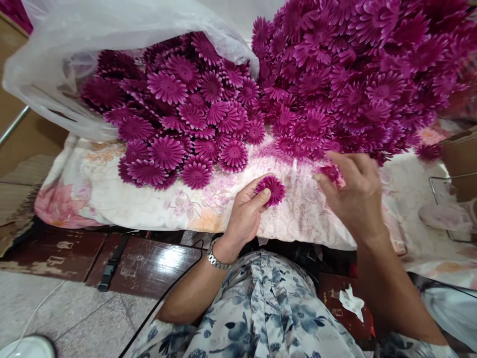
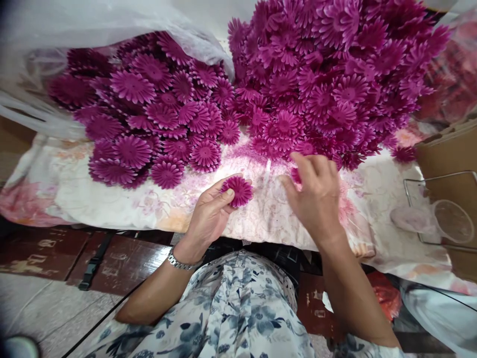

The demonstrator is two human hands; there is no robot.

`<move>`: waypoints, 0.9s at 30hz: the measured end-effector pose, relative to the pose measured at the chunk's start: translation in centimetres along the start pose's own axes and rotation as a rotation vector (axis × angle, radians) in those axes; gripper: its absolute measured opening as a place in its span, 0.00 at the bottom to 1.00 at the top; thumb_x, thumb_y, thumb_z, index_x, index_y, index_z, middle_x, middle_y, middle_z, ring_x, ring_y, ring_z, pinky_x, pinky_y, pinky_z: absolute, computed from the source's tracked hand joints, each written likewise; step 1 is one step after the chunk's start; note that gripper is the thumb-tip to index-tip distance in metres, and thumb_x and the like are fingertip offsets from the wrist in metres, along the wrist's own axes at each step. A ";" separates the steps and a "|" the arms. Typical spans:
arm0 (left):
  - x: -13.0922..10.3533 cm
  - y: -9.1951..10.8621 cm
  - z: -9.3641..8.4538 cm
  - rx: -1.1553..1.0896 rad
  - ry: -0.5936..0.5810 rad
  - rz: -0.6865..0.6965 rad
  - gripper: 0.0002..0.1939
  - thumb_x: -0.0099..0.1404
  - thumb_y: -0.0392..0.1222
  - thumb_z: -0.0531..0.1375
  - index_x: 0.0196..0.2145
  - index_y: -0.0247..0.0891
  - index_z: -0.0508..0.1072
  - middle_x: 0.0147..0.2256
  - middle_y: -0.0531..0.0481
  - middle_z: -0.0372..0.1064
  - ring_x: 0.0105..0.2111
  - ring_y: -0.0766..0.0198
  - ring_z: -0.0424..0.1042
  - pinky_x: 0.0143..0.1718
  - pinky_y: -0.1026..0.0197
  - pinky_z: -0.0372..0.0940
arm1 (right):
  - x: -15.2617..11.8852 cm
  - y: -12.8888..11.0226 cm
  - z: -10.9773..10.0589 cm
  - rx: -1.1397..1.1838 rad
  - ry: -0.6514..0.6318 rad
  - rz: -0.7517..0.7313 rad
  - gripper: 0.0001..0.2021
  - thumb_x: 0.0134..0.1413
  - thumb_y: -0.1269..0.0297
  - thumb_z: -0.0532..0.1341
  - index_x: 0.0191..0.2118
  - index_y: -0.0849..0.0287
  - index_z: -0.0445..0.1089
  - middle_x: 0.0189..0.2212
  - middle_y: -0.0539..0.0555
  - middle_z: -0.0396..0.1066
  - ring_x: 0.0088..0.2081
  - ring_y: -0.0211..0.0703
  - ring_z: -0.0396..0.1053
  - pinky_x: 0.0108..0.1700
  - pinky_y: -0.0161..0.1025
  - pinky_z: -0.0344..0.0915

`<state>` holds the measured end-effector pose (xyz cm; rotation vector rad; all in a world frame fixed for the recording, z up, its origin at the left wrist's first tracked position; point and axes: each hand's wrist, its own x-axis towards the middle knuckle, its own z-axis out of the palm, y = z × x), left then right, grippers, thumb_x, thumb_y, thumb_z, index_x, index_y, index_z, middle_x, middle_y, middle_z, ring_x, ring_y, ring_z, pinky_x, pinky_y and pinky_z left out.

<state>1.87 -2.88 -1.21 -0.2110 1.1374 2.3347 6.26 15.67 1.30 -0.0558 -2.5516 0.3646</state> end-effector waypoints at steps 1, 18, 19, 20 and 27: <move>0.0 -0.1 0.2 -0.001 -0.009 0.001 0.15 0.47 0.39 0.69 0.36 0.36 0.78 0.33 0.50 0.75 0.33 0.67 0.72 0.41 0.64 0.65 | -0.1 -0.8 0.2 0.101 -0.037 -0.032 0.12 0.53 0.61 0.62 0.44 0.55 0.68 0.35 0.57 0.69 0.38 0.48 0.66 0.40 0.46 0.64; 0.3 0.2 -0.2 0.049 -0.031 -0.025 0.17 0.50 0.41 0.68 0.39 0.36 0.78 0.37 0.45 0.77 0.38 0.62 0.74 0.46 0.60 0.64 | 0.5 1.4 0.7 -0.055 0.051 0.067 0.06 0.55 0.66 0.59 0.38 0.59 0.70 0.33 0.57 0.70 0.36 0.46 0.66 0.38 0.45 0.63; 0.6 0.4 -0.1 0.060 -0.032 -0.035 0.17 0.50 0.41 0.68 0.39 0.36 0.78 0.37 0.45 0.77 0.37 0.63 0.73 0.44 0.61 0.65 | 0.7 1.6 0.4 -0.096 0.063 0.063 0.09 0.53 0.64 0.60 0.41 0.59 0.70 0.36 0.58 0.70 0.38 0.48 0.66 0.40 0.46 0.63; 0.8 0.6 0.1 0.072 -0.035 -0.042 0.16 0.50 0.40 0.67 0.39 0.36 0.78 0.36 0.46 0.77 0.36 0.64 0.73 0.42 0.62 0.65 | 0.9 1.4 0.2 -0.075 0.059 0.042 0.12 0.53 0.63 0.62 0.43 0.59 0.70 0.37 0.58 0.69 0.39 0.48 0.66 0.40 0.46 0.63; 2.3 1.4 2.6 0.141 -0.214 -0.066 0.14 0.53 0.40 0.65 0.38 0.33 0.78 0.30 0.48 0.74 0.29 0.68 0.69 0.34 0.64 0.62 | 2.3 -2.1 2.3 0.530 -0.215 -0.048 0.06 0.50 0.69 0.63 0.28 0.59 0.64 0.24 0.47 0.63 0.27 0.34 0.62 0.30 0.33 0.59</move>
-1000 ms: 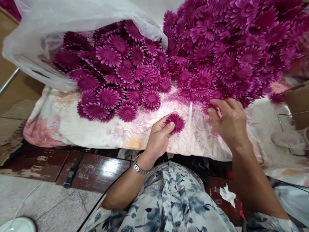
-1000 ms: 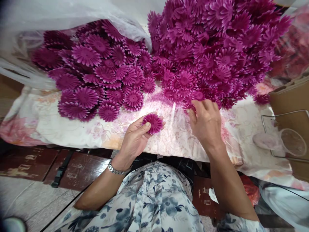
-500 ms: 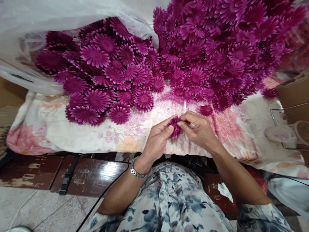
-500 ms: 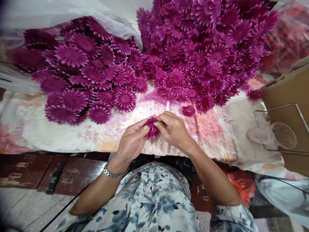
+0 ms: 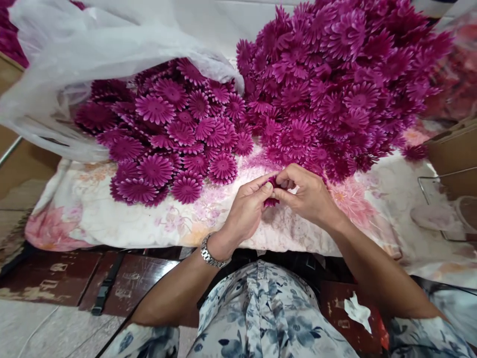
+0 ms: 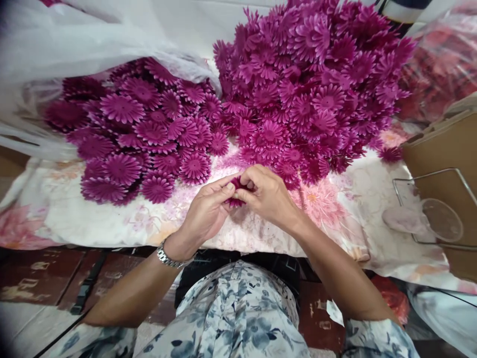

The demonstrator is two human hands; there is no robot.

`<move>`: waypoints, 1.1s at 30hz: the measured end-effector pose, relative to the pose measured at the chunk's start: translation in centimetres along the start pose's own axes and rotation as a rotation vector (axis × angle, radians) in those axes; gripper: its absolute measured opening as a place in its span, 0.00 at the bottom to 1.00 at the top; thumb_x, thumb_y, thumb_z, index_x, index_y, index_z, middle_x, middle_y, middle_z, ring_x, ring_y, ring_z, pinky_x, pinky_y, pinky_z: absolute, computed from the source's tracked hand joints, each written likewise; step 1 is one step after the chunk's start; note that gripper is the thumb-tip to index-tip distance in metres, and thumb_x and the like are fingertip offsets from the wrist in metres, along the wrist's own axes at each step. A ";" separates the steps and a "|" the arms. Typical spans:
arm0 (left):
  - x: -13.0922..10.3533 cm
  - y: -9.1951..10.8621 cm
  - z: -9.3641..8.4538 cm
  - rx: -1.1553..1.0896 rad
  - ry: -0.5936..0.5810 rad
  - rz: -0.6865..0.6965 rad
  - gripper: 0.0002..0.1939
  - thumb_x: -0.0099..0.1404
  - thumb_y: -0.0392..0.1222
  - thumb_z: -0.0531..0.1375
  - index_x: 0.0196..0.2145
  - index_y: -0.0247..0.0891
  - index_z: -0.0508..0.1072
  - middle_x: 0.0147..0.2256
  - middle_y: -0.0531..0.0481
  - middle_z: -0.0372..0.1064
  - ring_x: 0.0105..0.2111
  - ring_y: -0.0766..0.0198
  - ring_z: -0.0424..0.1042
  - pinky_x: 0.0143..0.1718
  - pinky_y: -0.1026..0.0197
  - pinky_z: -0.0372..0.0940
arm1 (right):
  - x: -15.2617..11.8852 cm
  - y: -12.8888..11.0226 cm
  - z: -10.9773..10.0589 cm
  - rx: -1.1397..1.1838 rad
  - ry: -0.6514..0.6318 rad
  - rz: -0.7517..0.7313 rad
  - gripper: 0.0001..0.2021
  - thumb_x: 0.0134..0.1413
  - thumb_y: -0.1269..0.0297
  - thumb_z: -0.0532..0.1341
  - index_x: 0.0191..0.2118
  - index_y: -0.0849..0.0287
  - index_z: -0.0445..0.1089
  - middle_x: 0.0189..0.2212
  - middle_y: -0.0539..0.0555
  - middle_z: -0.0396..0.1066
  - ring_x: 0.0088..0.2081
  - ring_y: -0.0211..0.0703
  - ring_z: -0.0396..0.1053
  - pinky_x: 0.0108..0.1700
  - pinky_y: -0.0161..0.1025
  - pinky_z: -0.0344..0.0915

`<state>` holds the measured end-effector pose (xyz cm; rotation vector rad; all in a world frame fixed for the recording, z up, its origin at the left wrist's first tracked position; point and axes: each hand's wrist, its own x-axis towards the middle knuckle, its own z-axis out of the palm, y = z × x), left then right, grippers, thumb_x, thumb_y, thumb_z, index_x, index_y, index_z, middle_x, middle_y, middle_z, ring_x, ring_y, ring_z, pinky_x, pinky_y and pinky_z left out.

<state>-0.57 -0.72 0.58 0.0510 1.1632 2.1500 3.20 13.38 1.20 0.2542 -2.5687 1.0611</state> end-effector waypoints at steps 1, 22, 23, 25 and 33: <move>0.3 0.2 0.2 0.026 -0.024 -0.010 0.14 0.53 0.39 0.64 0.39 0.33 0.78 0.31 0.48 0.74 0.29 0.68 0.68 0.34 0.64 0.61 | 0.2 0.3 0.3 0.042 -0.004 0.040 0.07 0.49 0.70 0.63 0.26 0.59 0.63 0.23 0.47 0.62 0.26 0.33 0.61 0.29 0.33 0.58; 3.4 0.5 -0.2 0.005 0.003 -0.022 0.17 0.53 0.38 0.65 0.43 0.35 0.76 0.31 0.48 0.74 0.30 0.67 0.71 0.35 0.62 0.65 | -0.2 3.2 -3.6 -0.472 0.537 0.064 0.10 0.52 0.61 0.62 0.39 0.58 0.71 0.33 0.55 0.68 0.36 0.44 0.66 0.40 0.44 0.65; 3.4 0.4 -0.1 0.004 -0.006 -0.013 0.17 0.53 0.38 0.65 0.42 0.35 0.76 0.30 0.49 0.74 0.30 0.67 0.71 0.35 0.63 0.64 | -0.1 2.7 -3.0 -0.358 0.464 0.023 0.09 0.52 0.60 0.63 0.38 0.57 0.70 0.31 0.54 0.68 0.34 0.42 0.66 0.38 0.42 0.65; 3.3 0.1 0.1 -0.006 -0.035 -0.006 0.17 0.52 0.38 0.66 0.42 0.36 0.77 0.30 0.49 0.73 0.31 0.68 0.70 0.35 0.65 0.63 | 0.1 1.9 -1.7 -0.170 0.276 -0.035 0.07 0.52 0.61 0.63 0.34 0.57 0.68 0.27 0.50 0.66 0.31 0.39 0.64 0.33 0.37 0.64; 2.7 -0.2 0.0 0.000 -0.077 -0.097 0.20 0.50 0.34 0.66 0.43 0.35 0.77 0.31 0.49 0.73 0.29 0.70 0.66 0.32 0.66 0.59 | -0.1 1.9 -0.3 -0.027 0.118 0.028 0.06 0.53 0.70 0.60 0.28 0.58 0.63 0.23 0.47 0.61 0.26 0.34 0.61 0.29 0.33 0.58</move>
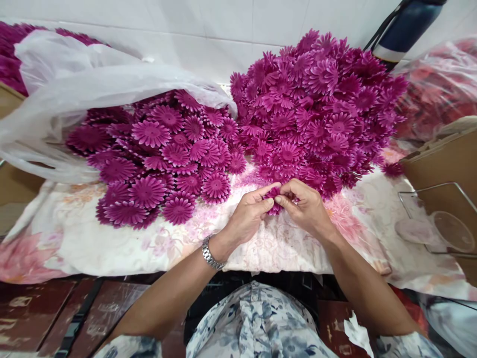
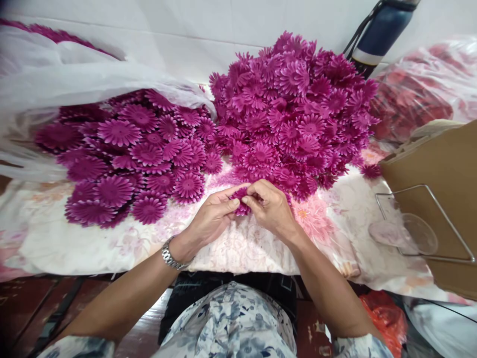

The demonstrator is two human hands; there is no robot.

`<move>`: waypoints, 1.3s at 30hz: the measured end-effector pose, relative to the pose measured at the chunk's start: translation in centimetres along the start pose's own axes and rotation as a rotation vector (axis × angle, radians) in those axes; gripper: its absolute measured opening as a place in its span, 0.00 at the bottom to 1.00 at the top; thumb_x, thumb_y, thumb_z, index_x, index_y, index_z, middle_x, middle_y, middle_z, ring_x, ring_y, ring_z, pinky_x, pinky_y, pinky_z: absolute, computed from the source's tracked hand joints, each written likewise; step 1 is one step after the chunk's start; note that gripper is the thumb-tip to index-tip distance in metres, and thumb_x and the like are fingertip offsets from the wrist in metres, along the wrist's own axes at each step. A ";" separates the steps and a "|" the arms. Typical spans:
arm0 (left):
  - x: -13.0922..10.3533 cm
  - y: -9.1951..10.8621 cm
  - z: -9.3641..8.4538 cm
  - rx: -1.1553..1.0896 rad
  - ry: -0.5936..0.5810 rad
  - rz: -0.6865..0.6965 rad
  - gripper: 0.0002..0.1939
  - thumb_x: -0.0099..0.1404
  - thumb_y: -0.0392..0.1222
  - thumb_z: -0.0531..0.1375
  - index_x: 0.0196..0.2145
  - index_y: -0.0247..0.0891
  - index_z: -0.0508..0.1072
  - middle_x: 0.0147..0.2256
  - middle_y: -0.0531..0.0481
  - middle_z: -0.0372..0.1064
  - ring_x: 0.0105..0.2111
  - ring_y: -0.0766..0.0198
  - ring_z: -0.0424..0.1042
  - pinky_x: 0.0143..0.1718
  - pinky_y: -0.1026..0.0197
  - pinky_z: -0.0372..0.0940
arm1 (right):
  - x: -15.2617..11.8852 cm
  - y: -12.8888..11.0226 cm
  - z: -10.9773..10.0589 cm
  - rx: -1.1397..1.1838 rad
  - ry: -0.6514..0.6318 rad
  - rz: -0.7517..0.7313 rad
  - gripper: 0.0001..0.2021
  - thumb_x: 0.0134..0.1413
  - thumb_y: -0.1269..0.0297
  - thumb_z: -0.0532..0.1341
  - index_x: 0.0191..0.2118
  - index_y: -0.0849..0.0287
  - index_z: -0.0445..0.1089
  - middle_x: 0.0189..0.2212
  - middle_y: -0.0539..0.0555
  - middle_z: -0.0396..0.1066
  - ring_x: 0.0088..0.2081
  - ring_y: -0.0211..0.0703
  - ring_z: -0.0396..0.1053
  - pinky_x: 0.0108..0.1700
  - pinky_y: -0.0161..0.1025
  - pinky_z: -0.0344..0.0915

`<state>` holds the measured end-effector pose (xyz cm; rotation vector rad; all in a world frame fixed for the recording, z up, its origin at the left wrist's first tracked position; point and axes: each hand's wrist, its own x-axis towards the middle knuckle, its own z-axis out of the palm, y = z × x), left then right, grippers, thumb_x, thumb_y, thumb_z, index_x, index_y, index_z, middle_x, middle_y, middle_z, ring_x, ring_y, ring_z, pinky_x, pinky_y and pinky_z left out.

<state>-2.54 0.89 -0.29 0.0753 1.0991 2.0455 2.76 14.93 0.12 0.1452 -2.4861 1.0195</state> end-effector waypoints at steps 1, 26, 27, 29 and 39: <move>0.0 0.0 0.0 0.002 0.009 -0.003 0.20 0.49 0.34 0.67 0.43 0.35 0.77 0.30 0.49 0.72 0.28 0.70 0.66 0.31 0.66 0.59 | 0.0 0.0 0.0 -0.007 0.011 0.000 0.06 0.53 0.71 0.60 0.27 0.58 0.63 0.23 0.47 0.61 0.26 0.34 0.61 0.29 0.33 0.58; -0.2 -0.3 0.0 0.026 0.032 0.039 0.21 0.50 0.36 0.66 0.44 0.36 0.76 0.29 0.51 0.71 0.28 0.70 0.64 0.33 0.65 0.59 | 0.0 0.9 0.5 -0.170 0.100 -0.175 0.05 0.56 0.73 0.55 0.30 0.58 0.63 0.24 0.51 0.64 0.29 0.39 0.63 0.32 0.37 0.61; -0.2 -0.2 0.1 0.027 0.035 0.040 0.21 0.50 0.37 0.66 0.44 0.35 0.76 0.28 0.51 0.71 0.27 0.70 0.64 0.32 0.66 0.59 | 0.0 1.2 0.1 -0.225 0.178 -0.164 0.05 0.56 0.72 0.55 0.29 0.58 0.63 0.24 0.51 0.64 0.29 0.40 0.62 0.33 0.37 0.61; -0.2 -0.1 0.2 0.028 0.056 0.035 0.21 0.50 0.37 0.66 0.44 0.35 0.76 0.27 0.51 0.71 0.26 0.70 0.65 0.29 0.67 0.58 | 0.1 1.9 -0.9 -0.397 0.376 -0.117 0.05 0.56 0.70 0.56 0.30 0.57 0.65 0.25 0.52 0.65 0.30 0.42 0.62 0.35 0.40 0.60; -0.2 0.2 0.4 -0.022 0.060 0.061 0.16 0.51 0.34 0.65 0.40 0.35 0.78 0.28 0.51 0.73 0.27 0.71 0.67 0.33 0.67 0.61 | 0.1 0.8 -0.4 -0.216 0.098 -0.217 0.05 0.54 0.62 0.61 0.36 0.56 0.67 0.29 0.53 0.69 0.34 0.42 0.65 0.38 0.40 0.62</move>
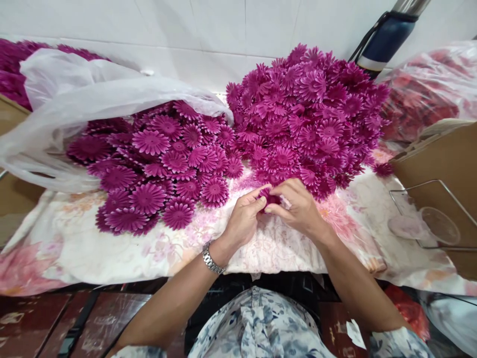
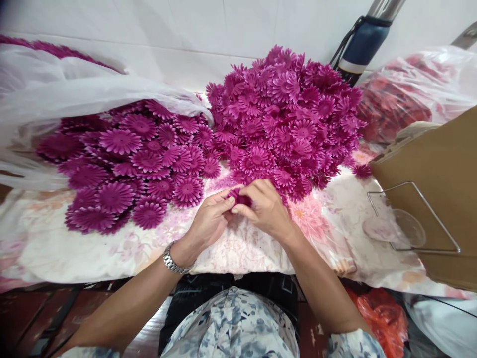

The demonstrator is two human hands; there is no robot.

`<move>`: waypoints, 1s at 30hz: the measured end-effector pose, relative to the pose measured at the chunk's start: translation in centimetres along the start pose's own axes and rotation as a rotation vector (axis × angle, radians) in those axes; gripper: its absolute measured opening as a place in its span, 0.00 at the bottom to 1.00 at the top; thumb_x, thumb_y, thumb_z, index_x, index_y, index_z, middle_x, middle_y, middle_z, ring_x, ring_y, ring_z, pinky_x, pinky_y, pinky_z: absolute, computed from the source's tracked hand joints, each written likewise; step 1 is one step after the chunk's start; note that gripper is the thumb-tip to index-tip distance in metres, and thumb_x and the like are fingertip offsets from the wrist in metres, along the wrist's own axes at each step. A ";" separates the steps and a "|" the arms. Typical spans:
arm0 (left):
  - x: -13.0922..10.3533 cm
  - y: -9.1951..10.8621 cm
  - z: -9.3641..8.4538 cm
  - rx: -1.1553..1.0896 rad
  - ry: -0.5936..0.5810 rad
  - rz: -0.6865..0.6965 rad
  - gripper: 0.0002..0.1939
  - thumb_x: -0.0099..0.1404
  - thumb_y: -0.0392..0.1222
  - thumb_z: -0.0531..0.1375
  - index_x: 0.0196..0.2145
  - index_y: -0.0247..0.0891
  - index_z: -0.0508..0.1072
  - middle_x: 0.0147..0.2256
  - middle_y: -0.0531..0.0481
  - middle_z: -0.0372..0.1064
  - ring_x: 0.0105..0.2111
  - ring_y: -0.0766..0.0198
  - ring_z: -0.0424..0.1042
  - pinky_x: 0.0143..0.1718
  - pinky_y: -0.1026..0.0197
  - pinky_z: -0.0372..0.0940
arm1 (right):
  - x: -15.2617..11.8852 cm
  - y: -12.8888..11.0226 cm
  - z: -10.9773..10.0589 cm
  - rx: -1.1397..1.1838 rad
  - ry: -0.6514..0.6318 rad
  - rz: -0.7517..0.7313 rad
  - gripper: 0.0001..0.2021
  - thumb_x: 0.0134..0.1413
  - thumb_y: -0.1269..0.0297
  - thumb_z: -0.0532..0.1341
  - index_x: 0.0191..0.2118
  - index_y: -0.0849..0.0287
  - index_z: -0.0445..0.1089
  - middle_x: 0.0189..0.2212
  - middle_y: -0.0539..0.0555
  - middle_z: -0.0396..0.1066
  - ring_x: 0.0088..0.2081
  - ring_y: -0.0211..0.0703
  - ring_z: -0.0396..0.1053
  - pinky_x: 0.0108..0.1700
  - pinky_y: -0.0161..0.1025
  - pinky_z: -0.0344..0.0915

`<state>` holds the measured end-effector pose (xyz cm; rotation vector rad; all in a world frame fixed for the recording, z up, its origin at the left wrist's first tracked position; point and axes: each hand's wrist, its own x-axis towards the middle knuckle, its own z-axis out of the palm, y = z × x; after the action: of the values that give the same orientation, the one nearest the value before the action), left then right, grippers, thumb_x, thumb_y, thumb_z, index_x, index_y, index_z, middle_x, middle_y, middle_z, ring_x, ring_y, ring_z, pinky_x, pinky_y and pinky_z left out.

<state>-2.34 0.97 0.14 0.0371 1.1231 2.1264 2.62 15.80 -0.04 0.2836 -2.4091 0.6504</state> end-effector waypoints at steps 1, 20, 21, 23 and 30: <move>0.0 0.0 0.0 -0.010 -0.014 -0.021 0.17 0.50 0.34 0.65 0.40 0.35 0.77 0.29 0.51 0.73 0.27 0.72 0.67 0.34 0.67 0.61 | 0.0 -0.3 0.4 0.071 -0.066 0.008 0.05 0.54 0.62 0.61 0.34 0.57 0.66 0.28 0.51 0.67 0.32 0.41 0.64 0.36 0.39 0.62; 0.1 -0.3 -0.4 0.082 0.055 -0.002 0.19 0.50 0.38 0.65 0.42 0.36 0.77 0.27 0.52 0.72 0.24 0.71 0.66 0.25 0.67 0.57 | 0.0 2.2 -2.3 -0.416 0.453 0.285 0.09 0.55 0.63 0.57 0.41 0.57 0.69 0.40 0.59 0.68 0.44 0.51 0.65 0.48 0.52 0.59; 0.2 -0.3 -0.3 0.070 0.059 0.003 0.18 0.50 0.37 0.65 0.41 0.36 0.77 0.27 0.52 0.72 0.25 0.71 0.66 0.27 0.66 0.58 | 0.1 2.2 -2.3 -0.429 0.446 0.258 0.11 0.55 0.62 0.58 0.43 0.56 0.69 0.43 0.60 0.68 0.46 0.52 0.65 0.49 0.53 0.58; 0.2 -0.3 -0.2 0.045 0.061 0.023 0.17 0.50 0.37 0.66 0.40 0.36 0.77 0.27 0.52 0.72 0.26 0.71 0.67 0.30 0.66 0.60 | 0.1 1.7 -1.9 -0.307 0.338 0.165 0.12 0.53 0.62 0.60 0.44 0.56 0.68 0.40 0.58 0.69 0.44 0.49 0.65 0.47 0.49 0.60; 0.1 -0.3 0.0 0.031 -0.010 -0.003 0.17 0.50 0.35 0.65 0.40 0.34 0.77 0.31 0.50 0.74 0.32 0.68 0.68 0.36 0.65 0.61 | -0.3 -0.3 1.4 0.042 -0.075 0.003 0.05 0.56 0.67 0.57 0.30 0.57 0.66 0.25 0.51 0.66 0.30 0.40 0.63 0.34 0.39 0.62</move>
<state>-2.22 1.11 -0.13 0.0601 1.1501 2.1042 2.28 14.85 -1.06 0.3266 -2.4698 0.7038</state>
